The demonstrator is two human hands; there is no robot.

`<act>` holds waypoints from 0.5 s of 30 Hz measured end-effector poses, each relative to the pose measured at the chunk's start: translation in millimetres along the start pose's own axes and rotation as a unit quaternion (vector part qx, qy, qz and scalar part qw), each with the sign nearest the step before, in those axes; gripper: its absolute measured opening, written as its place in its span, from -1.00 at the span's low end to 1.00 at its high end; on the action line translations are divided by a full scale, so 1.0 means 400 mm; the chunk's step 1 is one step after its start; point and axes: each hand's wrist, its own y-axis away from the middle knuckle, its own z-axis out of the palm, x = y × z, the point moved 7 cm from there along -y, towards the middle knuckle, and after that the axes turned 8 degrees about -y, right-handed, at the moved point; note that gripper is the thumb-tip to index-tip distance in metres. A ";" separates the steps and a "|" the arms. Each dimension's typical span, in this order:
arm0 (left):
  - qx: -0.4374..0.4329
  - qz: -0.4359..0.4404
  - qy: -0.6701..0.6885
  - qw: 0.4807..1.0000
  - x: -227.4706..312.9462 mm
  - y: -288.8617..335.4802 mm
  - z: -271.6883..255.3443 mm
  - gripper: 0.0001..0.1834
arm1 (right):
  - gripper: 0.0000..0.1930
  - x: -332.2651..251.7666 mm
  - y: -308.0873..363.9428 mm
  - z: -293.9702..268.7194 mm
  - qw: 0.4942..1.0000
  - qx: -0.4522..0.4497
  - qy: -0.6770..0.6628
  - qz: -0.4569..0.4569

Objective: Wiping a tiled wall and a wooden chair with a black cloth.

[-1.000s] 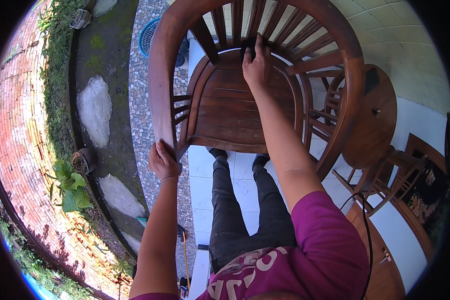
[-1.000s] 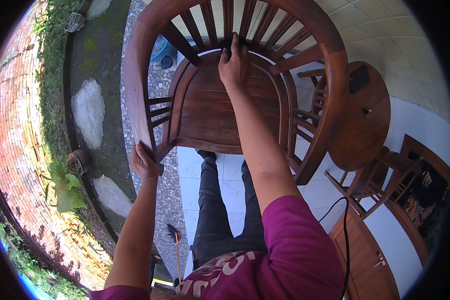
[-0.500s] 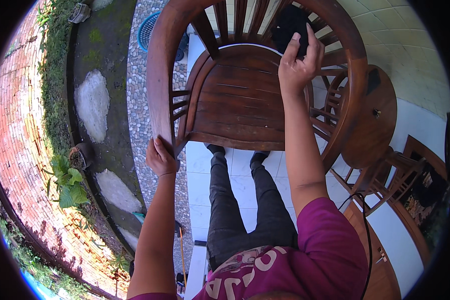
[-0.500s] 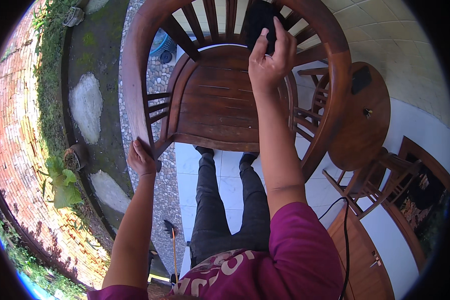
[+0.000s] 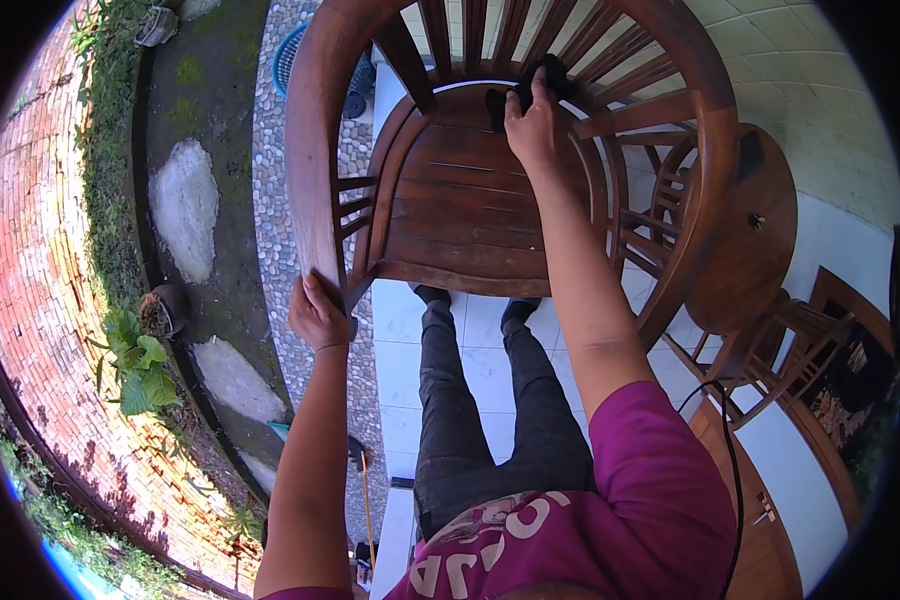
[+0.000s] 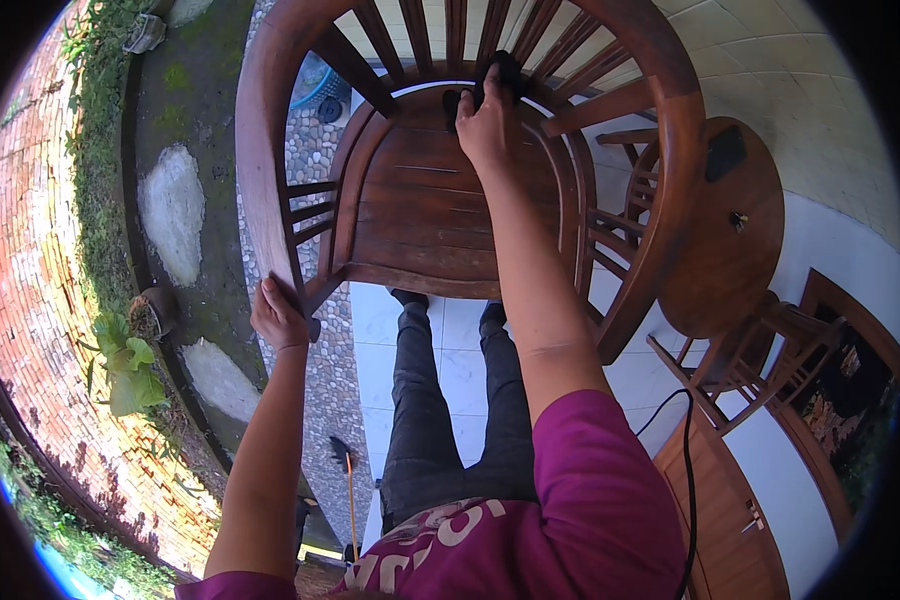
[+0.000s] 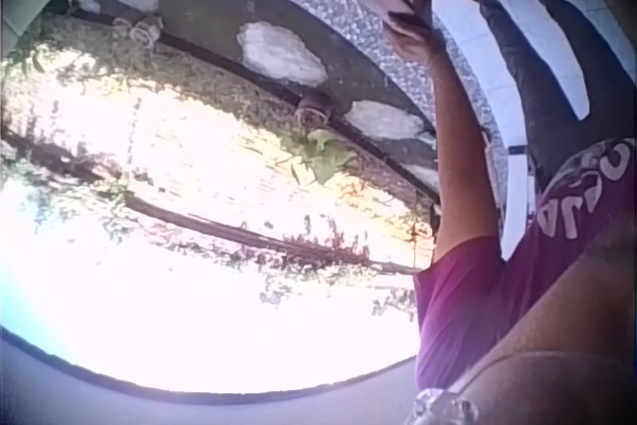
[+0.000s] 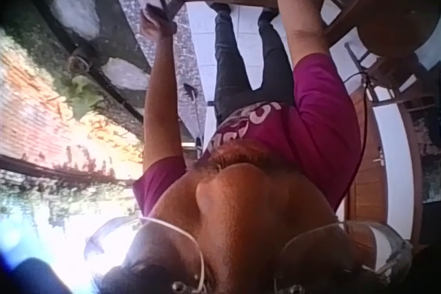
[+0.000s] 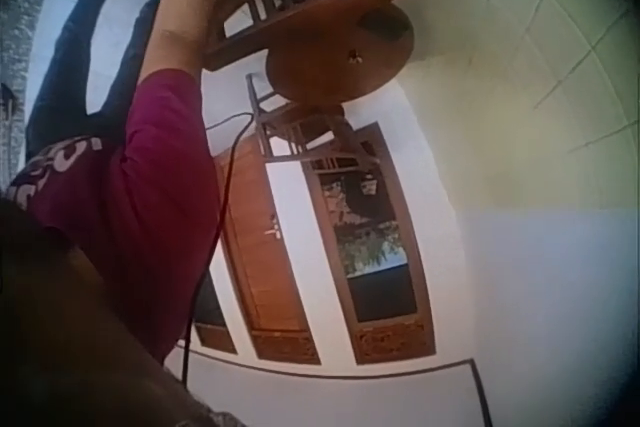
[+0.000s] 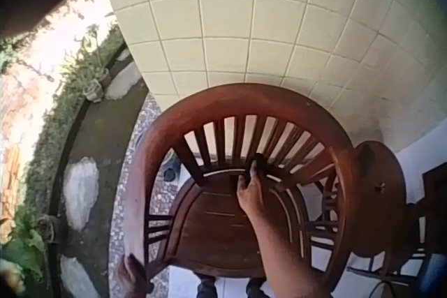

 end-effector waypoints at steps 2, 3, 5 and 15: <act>-0.003 -0.009 -0.008 1.000 0.000 -0.001 -0.003 -0.30 | -0.27 0.042 0.015 0.042 0.984 -0.042 -0.116 0.131; -0.037 -0.031 -0.020 0.999 -0.006 0.000 0.005 -0.32 | -0.27 0.039 0.022 0.055 0.986 -0.046 -0.117 0.112; -0.020 -0.020 -0.014 1.000 0.004 -0.001 -0.005 -0.32 | -0.24 0.070 0.040 0.059 0.983 -0.015 -0.108 0.146; 0.020 -0.005 0.000 1.000 -0.002 -0.004 -0.008 -0.31 | -0.61 0.120 0.033 -0.043 0.923 0.021 -0.253 0.288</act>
